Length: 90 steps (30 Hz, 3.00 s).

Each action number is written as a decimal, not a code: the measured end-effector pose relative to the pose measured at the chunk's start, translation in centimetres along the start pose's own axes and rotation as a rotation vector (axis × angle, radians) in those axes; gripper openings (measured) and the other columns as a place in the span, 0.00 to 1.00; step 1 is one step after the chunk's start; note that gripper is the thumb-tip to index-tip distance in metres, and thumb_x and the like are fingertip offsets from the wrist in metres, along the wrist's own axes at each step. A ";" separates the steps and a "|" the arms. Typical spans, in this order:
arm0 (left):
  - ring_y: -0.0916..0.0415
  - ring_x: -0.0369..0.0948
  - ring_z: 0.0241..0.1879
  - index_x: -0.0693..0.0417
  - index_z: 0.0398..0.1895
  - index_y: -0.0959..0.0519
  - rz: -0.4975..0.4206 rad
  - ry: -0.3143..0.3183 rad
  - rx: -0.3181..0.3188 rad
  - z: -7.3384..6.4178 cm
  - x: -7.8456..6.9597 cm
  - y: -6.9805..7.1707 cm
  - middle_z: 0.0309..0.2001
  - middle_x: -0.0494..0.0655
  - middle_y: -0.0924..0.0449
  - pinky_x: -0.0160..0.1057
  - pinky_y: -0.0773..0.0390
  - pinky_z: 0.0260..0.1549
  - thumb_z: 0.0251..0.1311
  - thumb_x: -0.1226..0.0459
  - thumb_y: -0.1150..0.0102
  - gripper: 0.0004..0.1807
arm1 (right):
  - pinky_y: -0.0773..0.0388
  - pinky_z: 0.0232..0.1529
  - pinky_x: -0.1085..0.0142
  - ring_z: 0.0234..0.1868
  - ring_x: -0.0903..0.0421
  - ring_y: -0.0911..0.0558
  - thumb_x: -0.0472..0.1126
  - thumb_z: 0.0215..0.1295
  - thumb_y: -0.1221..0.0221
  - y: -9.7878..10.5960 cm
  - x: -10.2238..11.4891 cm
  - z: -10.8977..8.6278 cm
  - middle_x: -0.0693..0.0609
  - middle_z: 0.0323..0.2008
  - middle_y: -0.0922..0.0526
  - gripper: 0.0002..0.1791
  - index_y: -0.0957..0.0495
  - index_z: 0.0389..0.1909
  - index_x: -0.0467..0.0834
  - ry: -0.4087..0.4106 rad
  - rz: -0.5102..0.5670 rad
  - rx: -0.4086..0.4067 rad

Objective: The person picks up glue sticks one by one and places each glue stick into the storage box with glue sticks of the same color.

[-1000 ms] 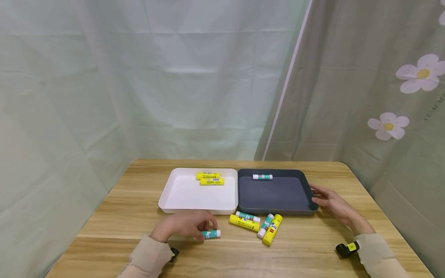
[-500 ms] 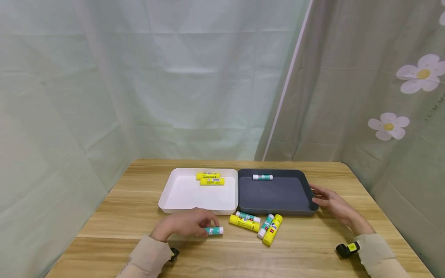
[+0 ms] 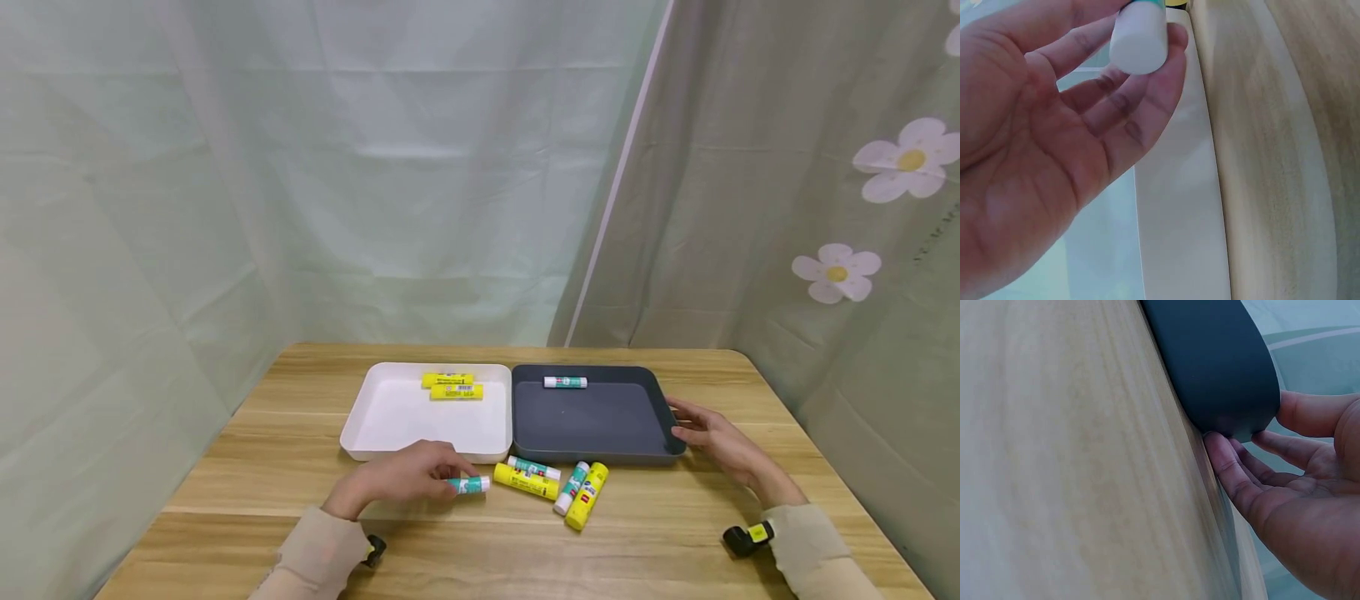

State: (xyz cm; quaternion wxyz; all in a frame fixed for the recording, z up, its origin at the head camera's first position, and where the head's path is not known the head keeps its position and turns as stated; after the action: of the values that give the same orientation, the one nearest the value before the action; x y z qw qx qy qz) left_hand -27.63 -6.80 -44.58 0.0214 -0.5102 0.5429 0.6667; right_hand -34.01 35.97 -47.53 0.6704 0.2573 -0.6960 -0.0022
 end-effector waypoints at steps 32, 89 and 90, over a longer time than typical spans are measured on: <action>0.22 0.33 0.39 0.47 0.55 0.15 -0.004 -0.068 -0.152 2.6 -2.2 1.8 0.40 0.37 0.15 0.35 0.19 0.43 0.68 0.66 0.33 0.14 | 0.26 0.52 0.68 0.65 0.47 0.31 0.40 0.79 0.44 0.2 -0.4 0.2 0.25 0.72 0.43 0.40 0.54 0.82 0.33 -0.003 0.007 0.001; 0.21 0.45 0.57 0.49 0.61 0.18 0.084 -0.059 -0.125 12.9 -6.4 6.8 0.55 0.45 0.17 0.42 0.19 0.54 0.72 0.67 0.37 0.17 | 0.27 0.53 0.72 0.71 0.33 0.37 0.41 0.79 0.44 0.0 -0.4 0.4 0.24 0.74 0.44 0.41 0.53 0.82 0.34 -0.023 0.015 0.000; 0.21 0.45 0.57 0.48 0.61 0.17 0.078 -0.053 -0.125 13.0 -6.3 6.9 0.55 0.45 0.17 0.43 0.20 0.54 0.72 0.67 0.37 0.17 | 0.27 0.53 0.72 0.71 0.33 0.37 0.41 0.79 0.44 0.0 -0.4 0.4 0.24 0.74 0.44 0.41 0.53 0.82 0.34 -0.024 0.018 0.000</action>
State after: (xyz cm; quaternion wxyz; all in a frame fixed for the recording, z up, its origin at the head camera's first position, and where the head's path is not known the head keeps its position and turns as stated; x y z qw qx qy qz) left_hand -37.12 3.37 -36.70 -0.0224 -0.4712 0.5190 0.7128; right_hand -34.38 35.94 -47.93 0.6621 0.2507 -0.7062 0.0007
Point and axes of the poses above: each hand's wrist, its own z-axis towards the middle knuckle, its own y-axis out of the back of the hand, x = y × z, the point moved 9 cm from there along z, towards the middle knuckle
